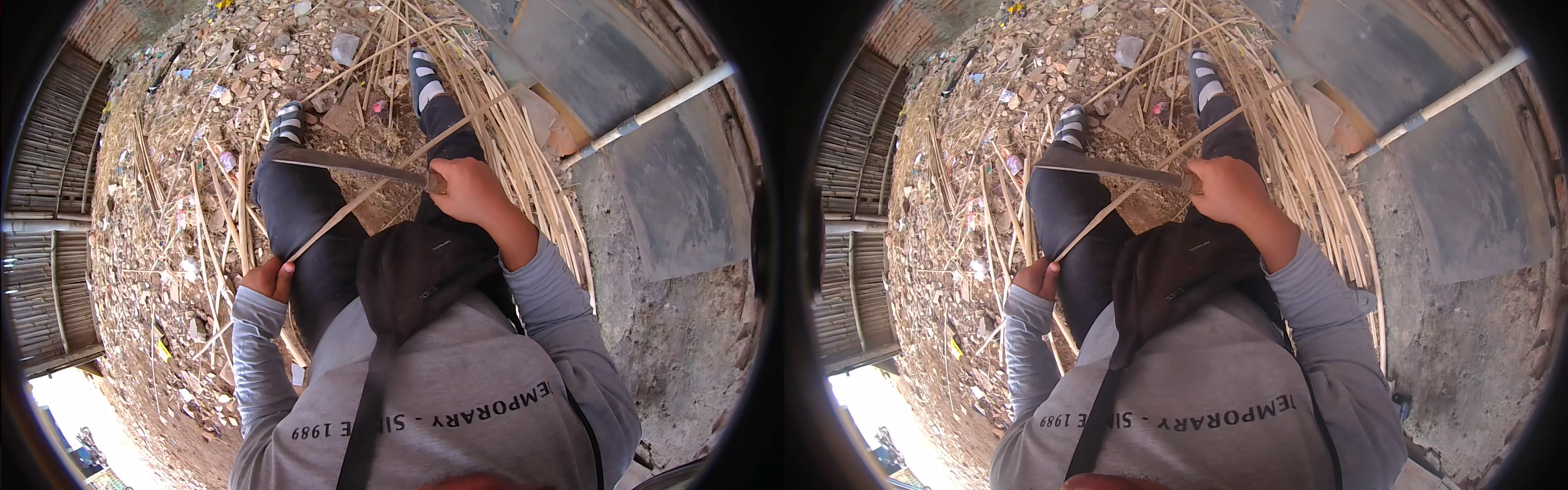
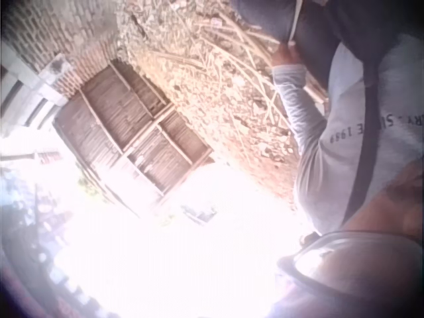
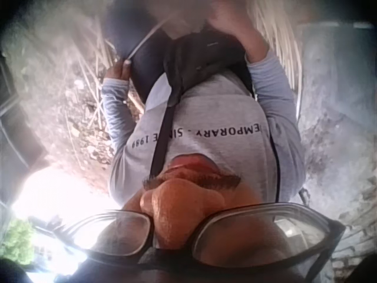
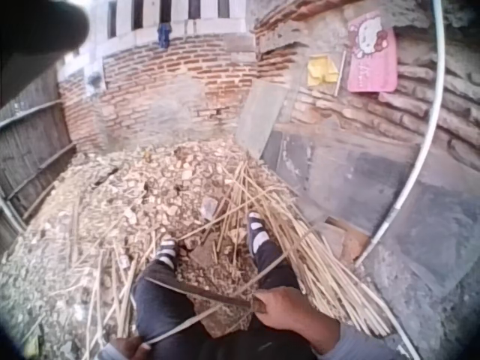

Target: The person shaves a thin strip of bamboo using a knife.

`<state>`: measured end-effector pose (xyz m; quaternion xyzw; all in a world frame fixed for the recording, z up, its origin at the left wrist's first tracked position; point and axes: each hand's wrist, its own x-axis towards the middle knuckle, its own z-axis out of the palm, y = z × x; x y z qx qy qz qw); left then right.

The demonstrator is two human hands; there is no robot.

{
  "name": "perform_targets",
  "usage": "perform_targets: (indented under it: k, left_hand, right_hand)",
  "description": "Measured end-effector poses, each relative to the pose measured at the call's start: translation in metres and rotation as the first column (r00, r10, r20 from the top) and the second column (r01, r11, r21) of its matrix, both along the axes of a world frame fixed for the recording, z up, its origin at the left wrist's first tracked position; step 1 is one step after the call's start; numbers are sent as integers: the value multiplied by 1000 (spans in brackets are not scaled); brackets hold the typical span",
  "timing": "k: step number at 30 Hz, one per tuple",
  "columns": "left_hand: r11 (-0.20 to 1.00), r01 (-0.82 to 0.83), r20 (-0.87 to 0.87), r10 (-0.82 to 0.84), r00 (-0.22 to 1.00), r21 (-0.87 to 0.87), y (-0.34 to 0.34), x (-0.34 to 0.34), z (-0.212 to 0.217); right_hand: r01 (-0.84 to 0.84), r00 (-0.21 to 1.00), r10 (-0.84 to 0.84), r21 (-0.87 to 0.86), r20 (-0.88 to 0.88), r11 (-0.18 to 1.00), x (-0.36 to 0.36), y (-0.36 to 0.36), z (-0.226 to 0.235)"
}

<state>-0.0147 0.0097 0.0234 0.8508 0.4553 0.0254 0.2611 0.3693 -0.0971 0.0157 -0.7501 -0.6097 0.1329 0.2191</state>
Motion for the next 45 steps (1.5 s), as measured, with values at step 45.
perform_targets:
  k: [45]
  left_hand:
    - [998,11,39,-13,999,58,-4,7,6]
  right_hand:
    - [211,967,-202,44,-156,976,46,11,-29]
